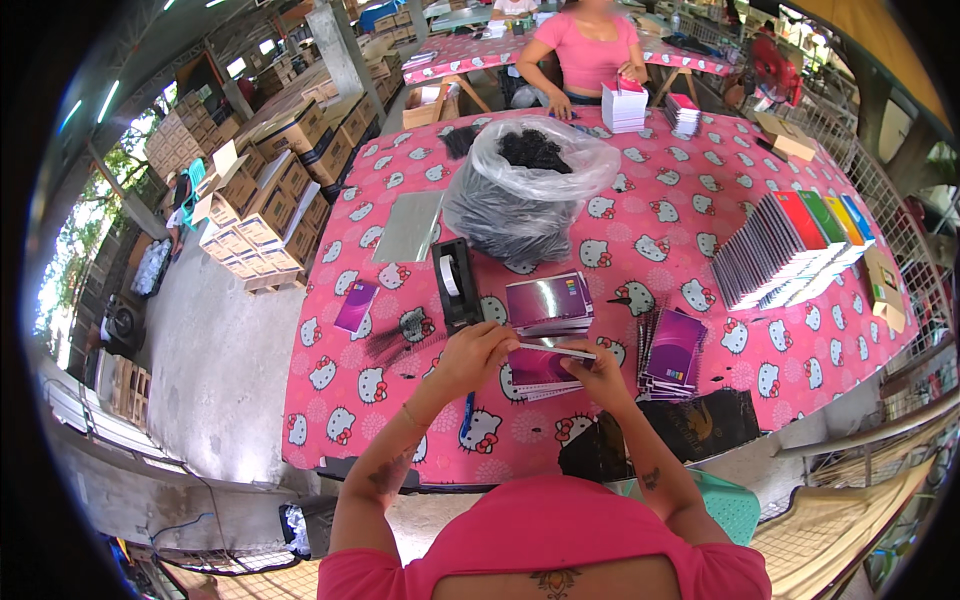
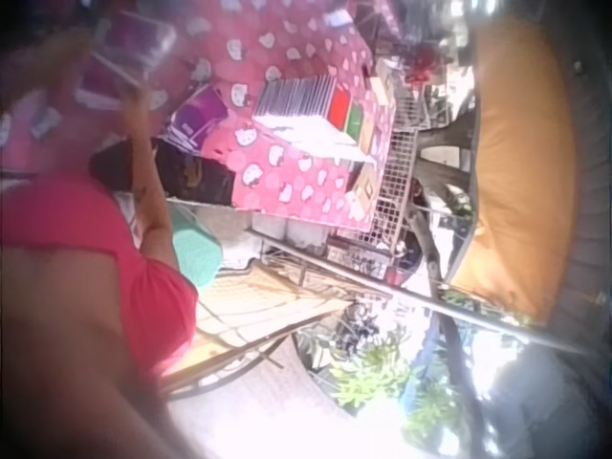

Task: The person inserts a black spiral binding into the holes of purple notebook covers and stacks the assembled notebooks on the table. The person repeats this process with multiple notebooks, placing finished units into a growing pile.

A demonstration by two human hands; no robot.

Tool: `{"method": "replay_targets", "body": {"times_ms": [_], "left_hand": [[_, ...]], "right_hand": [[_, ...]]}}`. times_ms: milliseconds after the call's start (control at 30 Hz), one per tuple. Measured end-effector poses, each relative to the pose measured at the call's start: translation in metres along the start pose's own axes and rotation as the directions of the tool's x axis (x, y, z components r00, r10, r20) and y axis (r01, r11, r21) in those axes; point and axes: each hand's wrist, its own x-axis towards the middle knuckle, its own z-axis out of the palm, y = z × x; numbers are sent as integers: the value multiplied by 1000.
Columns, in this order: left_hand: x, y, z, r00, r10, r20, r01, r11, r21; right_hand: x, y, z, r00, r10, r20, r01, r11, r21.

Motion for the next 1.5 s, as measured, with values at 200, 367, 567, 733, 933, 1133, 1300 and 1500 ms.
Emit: {"method": "replay_targets", "body": {"times_ms": [200, 367, 567, 733, 933, 1133, 1300, 1500], "left_hand": [[-12, 39, 34, 992, -14, -124, 76, 858, 509], [-30, 33, 45, 972, -46, -232, 172, 811, 559], [-29, 49, 38, 989, -120, 92, 45, 815, 578], [7, 55, 9, 997, -74, 35, 44, 844, 535], [-6, 65, 20, 996, 4, 90, -57, 805, 591], [0, 80, 24, 990, -22, 142, -69, 791, 608], [11, 77, 23, 1000, 29, -5, -23, 868, 495], [26, 86, 11, 996, 0, -92, 52, 821, 568]], "right_hand": [[-10, -22, 23, 980, 76, -184, -57, 993, 107], [-11, -39, 26, 982, -20, -190, 3, 996, -85], [-8, -54, 20, 980, 0, -201, -20, 995, -99], [-9, -45, 23, 984, 86, -154, -66, 989, 131], [-13, -53, 23, 985, 101, -140, -95, 994, 46], [-11, -53, 17, 987, 41, -155, -32, 998, 59], [-9, -56, 19, 983, 85, -164, -63, 989, 132], [-10, -55, 27, 993, 14, -119, -15, 1000, -10]]}}
